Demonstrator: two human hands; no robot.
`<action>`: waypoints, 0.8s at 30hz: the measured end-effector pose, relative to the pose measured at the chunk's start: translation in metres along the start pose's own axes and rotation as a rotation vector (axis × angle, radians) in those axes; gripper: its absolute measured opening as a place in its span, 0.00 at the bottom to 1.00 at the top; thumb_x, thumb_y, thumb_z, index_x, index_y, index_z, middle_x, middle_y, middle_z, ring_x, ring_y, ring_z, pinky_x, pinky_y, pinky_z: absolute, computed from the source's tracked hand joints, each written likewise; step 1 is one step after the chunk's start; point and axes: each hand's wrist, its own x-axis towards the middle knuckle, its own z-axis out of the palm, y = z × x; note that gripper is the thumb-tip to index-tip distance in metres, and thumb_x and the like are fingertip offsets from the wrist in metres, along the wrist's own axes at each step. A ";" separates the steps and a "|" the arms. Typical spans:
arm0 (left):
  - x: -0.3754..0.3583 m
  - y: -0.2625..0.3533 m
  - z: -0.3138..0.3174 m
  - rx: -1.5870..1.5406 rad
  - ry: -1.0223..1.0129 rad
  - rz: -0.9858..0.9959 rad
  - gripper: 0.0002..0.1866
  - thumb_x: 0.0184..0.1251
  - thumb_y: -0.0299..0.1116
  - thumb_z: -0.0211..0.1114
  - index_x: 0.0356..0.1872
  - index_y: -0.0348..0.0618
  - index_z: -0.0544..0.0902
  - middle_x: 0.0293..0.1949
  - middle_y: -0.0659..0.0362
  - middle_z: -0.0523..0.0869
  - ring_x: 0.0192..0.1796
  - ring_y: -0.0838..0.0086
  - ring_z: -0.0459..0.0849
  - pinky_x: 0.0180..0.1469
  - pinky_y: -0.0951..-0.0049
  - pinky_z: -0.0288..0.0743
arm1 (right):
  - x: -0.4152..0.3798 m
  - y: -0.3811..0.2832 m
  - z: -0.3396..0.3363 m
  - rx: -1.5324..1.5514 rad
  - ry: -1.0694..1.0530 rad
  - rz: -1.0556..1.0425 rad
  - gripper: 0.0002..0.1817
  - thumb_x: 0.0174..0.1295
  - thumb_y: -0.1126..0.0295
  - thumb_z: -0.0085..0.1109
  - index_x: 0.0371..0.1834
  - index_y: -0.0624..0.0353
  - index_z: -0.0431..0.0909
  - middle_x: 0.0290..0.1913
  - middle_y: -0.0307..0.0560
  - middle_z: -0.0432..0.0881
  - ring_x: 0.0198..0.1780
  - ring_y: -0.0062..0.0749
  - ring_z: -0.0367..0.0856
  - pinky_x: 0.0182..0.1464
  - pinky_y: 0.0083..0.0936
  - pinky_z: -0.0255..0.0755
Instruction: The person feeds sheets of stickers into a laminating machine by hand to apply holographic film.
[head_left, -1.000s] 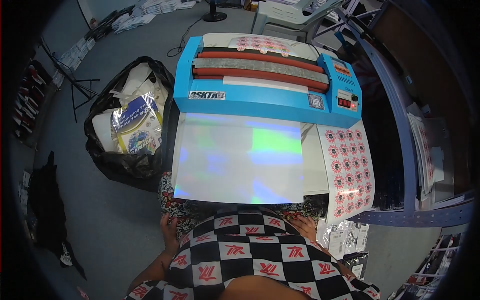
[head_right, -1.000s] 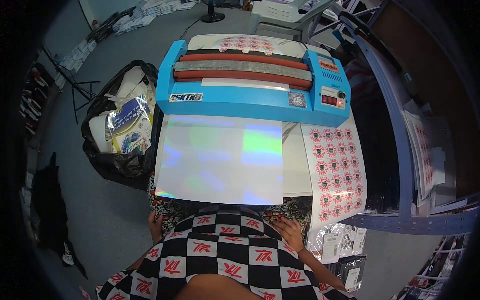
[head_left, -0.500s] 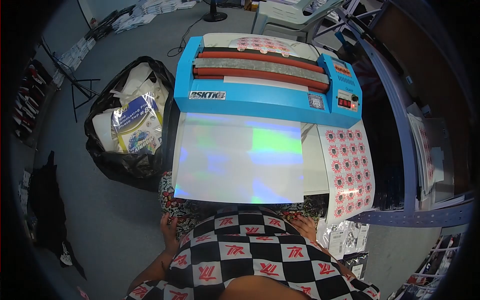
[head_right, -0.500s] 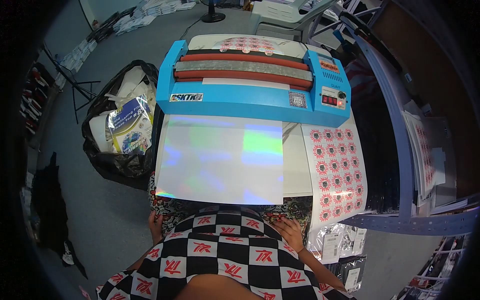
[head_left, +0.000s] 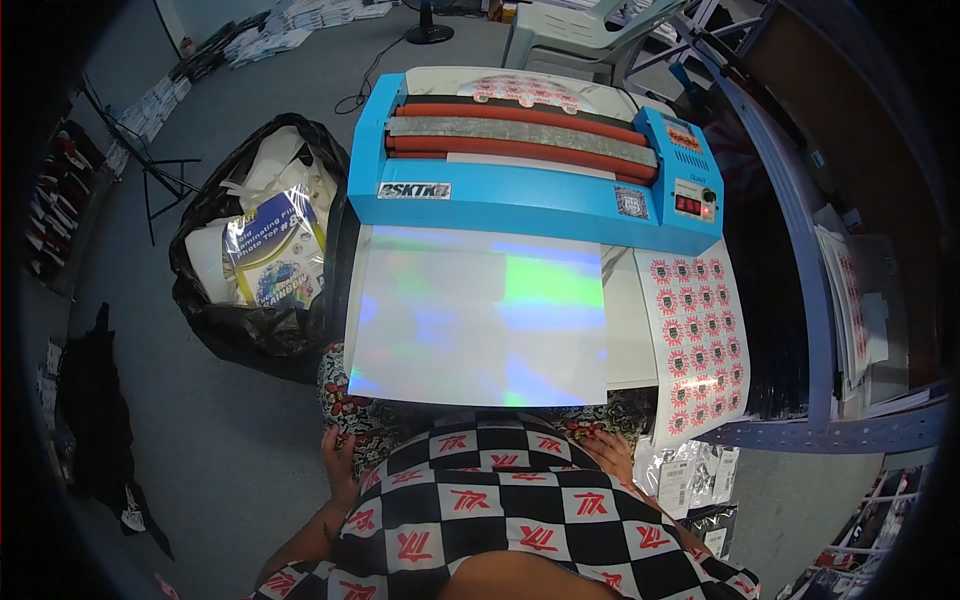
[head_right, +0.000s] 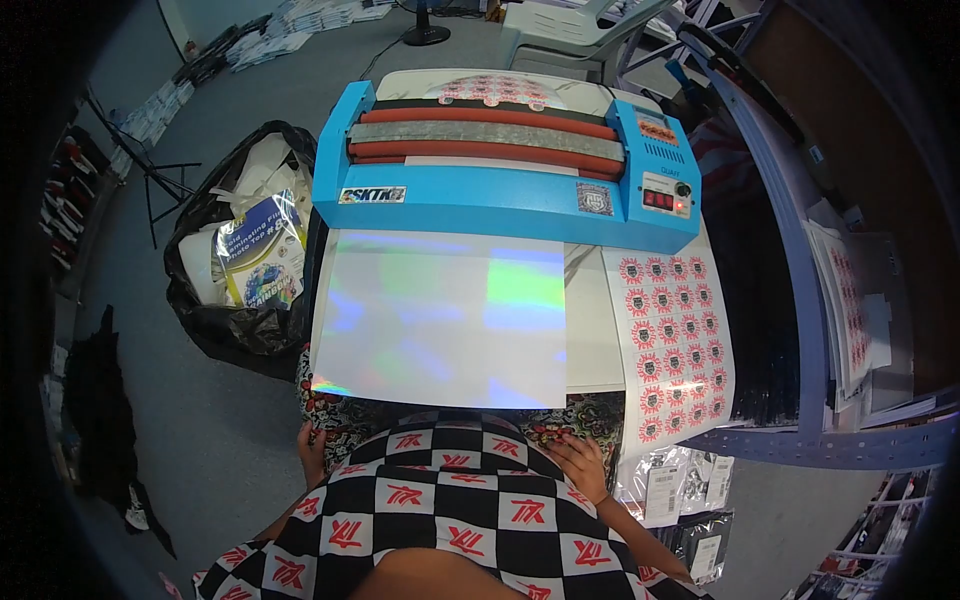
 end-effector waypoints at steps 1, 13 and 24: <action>0.000 -0.001 0.000 -0.008 0.002 0.000 0.31 0.58 0.54 0.54 0.60 0.49 0.63 0.61 0.45 0.56 0.64 0.47 0.53 0.62 0.50 0.46 | 0.000 0.000 0.001 -0.004 0.005 -0.003 0.16 0.53 0.63 0.47 0.44 0.46 0.78 0.52 0.32 0.75 0.59 0.30 0.65 0.60 0.41 0.49; 0.002 0.003 -0.002 -0.004 0.000 0.019 0.31 0.58 0.54 0.54 0.60 0.49 0.63 0.61 0.45 0.57 0.63 0.47 0.53 0.62 0.50 0.46 | -0.001 0.001 0.000 -0.019 -0.019 0.001 0.16 0.53 0.64 0.47 0.45 0.43 0.77 0.52 0.32 0.75 0.59 0.30 0.65 0.60 0.41 0.50; 0.004 0.003 -0.002 -0.006 0.013 0.014 0.30 0.58 0.55 0.53 0.57 0.47 0.65 0.60 0.45 0.57 0.63 0.49 0.54 0.62 0.51 0.45 | 0.000 0.003 0.000 -0.006 -0.007 -0.021 0.16 0.53 0.66 0.47 0.45 0.45 0.77 0.52 0.31 0.74 0.59 0.29 0.65 0.60 0.40 0.50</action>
